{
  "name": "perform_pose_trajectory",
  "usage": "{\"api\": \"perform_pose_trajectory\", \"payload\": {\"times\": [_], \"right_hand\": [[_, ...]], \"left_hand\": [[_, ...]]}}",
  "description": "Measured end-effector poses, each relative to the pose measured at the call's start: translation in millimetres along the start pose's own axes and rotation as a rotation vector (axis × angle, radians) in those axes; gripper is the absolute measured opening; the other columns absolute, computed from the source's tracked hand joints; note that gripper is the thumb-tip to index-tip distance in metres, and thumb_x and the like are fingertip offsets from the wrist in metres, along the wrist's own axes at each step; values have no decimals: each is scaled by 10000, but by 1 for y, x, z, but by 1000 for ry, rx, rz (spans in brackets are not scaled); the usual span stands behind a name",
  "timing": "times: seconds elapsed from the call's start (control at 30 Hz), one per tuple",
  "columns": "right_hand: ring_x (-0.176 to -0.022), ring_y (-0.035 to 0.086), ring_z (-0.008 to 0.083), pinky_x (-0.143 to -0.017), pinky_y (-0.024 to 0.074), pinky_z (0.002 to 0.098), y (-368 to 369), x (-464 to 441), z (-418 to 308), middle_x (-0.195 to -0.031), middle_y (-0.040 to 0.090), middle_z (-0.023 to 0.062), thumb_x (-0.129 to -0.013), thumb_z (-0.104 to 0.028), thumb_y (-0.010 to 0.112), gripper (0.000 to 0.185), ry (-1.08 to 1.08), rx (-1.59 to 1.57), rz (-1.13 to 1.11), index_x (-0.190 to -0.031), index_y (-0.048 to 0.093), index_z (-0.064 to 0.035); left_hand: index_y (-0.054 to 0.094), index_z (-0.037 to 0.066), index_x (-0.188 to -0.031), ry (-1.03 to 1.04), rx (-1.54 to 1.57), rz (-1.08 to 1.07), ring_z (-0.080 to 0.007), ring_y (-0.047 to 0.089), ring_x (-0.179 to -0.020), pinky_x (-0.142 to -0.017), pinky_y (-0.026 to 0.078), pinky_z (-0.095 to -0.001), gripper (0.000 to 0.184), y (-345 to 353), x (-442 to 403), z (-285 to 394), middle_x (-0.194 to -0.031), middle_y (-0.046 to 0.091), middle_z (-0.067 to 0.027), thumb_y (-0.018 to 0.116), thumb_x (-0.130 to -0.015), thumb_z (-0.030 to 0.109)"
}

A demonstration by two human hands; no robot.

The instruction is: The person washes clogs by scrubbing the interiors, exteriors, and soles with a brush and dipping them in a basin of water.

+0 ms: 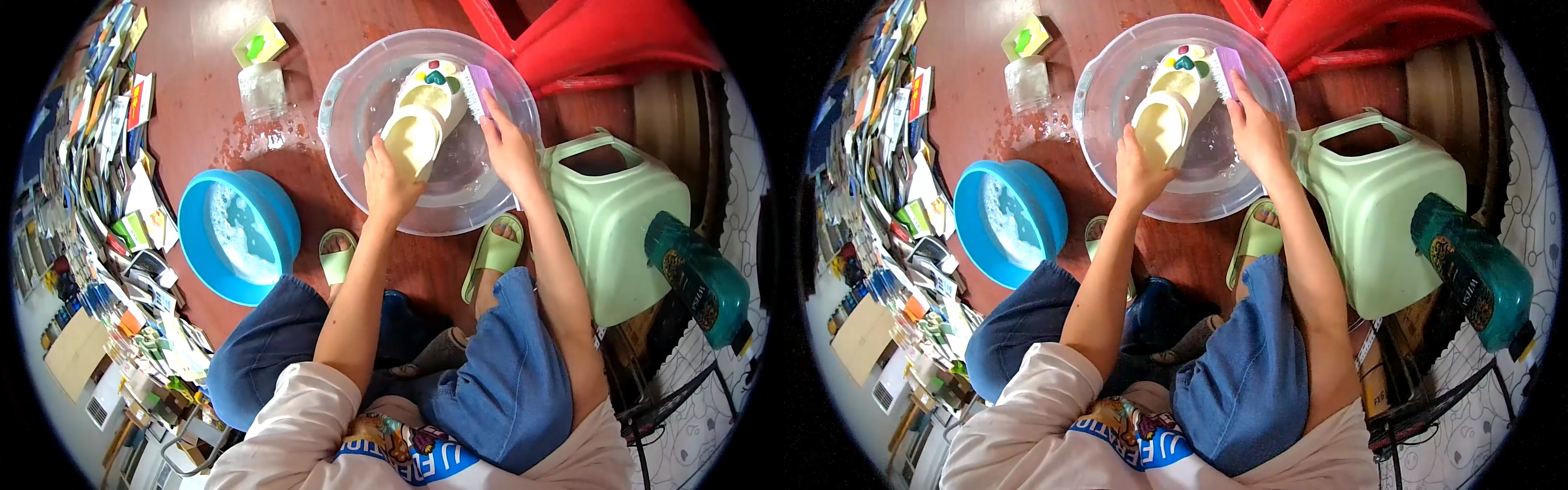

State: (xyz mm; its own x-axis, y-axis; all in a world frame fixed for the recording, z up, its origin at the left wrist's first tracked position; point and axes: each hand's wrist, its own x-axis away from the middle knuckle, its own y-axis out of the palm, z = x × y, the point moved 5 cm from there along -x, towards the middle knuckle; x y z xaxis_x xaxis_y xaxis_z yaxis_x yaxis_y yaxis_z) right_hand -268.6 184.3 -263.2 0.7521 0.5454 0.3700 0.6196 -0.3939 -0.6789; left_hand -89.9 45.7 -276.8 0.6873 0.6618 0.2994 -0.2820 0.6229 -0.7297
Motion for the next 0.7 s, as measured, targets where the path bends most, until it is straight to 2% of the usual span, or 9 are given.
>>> {"api": "perform_pose_trajectory", "payload": {"times": [0.1,0.17,0.27,0.3,0.37,0.7], "right_hand": [[-945,629,469,-868,492,519,5,3,-2,-1077,661,233,-987,-389,454,496,-39,17,36,-1471,368,-321],[-939,630,470,-864,494,522,5,2,-3,-1061,665,235,-988,-384,452,496,3,29,11,-1472,363,-321],[-928,633,470,-856,497,529,11,3,-2,-1034,671,237,-990,-377,443,501,38,61,2,-1479,347,-321],[-924,634,469,-852,497,534,13,2,-1,-1024,673,237,-991,-375,437,506,26,80,16,-1484,336,-320],[-915,638,466,-847,499,538,16,2,-1,-1014,675,238,-992,-375,432,513,3,79,30,-1490,320,-321],[-875,651,452,-808,515,529,23,1,-1,-987,680,237,-994,-384,420,528,49,181,-13,-1503,291,-329]], "left_hand": [[207,-39,-1440,-105,-111,-15,-435,476,-1160,-1015,420,-450,1075,12,-8,-7,-1248,446,-262,848,-605,180],[214,-5,-1420,-169,-207,35,-408,453,-1196,-996,428,-451,1004,16,-7,-4,-1281,445,-230,812,-621,104],[215,-8,-1407,-188,-358,48,-394,441,-1216,-1002,427,-440,999,23,-6,-4,-1300,436,-221,813,-614,102],[215,-8,-1407,-189,-358,49,-394,441,-1216,-1002,427,-440,999,25,-6,-6,-1300,436,-221,813,-614,102],[211,-55,-1415,-119,-387,62,-399,476,-1172,-1009,434,-427,1063,28,-6,-6,-1270,454,-233,838,-598,206],[213,-79,-1406,-57,-527,94,-388,502,-1161,-941,480,-420,1105,40,-8,-8,-1242,479,-268,854,-596,312]]}}
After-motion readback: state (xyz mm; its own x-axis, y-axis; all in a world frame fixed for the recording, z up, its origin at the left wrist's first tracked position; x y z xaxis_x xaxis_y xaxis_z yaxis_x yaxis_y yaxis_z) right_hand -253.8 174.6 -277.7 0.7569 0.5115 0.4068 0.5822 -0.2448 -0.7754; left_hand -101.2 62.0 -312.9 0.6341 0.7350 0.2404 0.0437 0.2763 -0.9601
